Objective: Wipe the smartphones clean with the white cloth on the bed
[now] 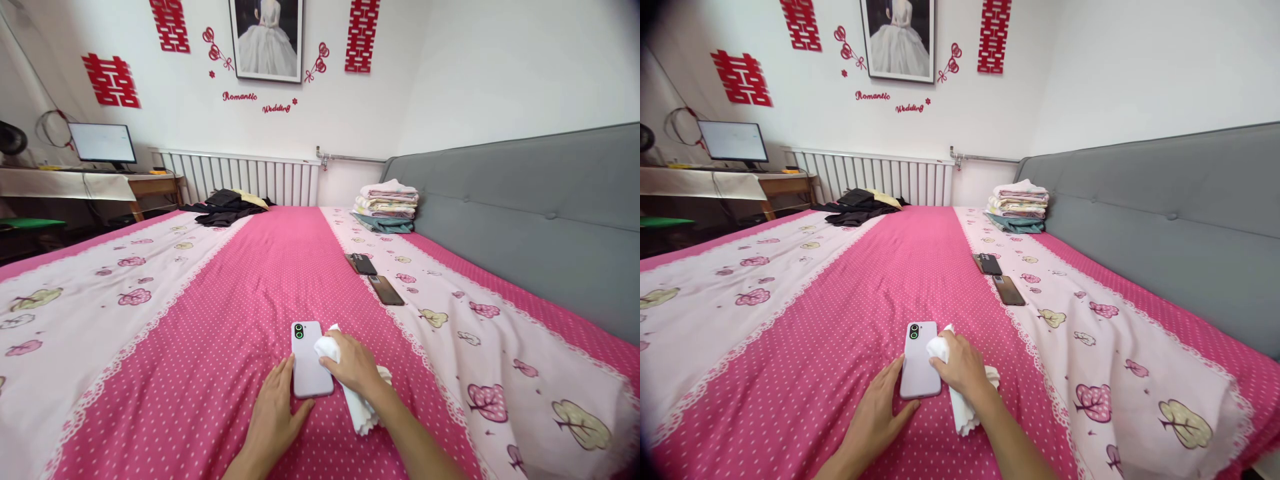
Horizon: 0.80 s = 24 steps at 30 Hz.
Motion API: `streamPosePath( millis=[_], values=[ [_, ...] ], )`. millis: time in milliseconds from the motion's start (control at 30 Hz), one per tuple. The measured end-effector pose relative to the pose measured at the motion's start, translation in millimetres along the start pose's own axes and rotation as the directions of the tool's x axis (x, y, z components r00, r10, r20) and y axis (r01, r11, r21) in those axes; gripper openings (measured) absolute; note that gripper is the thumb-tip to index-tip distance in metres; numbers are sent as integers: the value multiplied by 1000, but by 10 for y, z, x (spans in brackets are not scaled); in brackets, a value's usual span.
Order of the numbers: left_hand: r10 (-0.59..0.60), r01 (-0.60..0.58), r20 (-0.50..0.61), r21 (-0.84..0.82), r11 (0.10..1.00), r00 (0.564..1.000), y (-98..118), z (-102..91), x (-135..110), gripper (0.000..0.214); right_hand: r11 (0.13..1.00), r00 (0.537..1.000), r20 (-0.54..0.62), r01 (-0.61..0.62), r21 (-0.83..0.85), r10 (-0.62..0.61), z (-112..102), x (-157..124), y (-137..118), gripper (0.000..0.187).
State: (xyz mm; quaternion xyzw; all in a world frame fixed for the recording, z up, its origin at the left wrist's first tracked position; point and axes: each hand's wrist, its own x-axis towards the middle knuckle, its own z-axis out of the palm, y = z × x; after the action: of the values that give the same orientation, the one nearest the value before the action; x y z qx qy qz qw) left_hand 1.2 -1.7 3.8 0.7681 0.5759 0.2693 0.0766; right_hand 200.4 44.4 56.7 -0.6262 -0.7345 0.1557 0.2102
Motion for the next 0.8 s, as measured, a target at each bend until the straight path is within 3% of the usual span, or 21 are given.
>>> streamPosePath(
  millis=[800],
  values=[
    [3, -4, -17, -14, 1000, 1000, -6, 10, -1, 63, 1000, 1000, 4, -10, -3, 10, -1, -12, -6, 45]
  ],
)
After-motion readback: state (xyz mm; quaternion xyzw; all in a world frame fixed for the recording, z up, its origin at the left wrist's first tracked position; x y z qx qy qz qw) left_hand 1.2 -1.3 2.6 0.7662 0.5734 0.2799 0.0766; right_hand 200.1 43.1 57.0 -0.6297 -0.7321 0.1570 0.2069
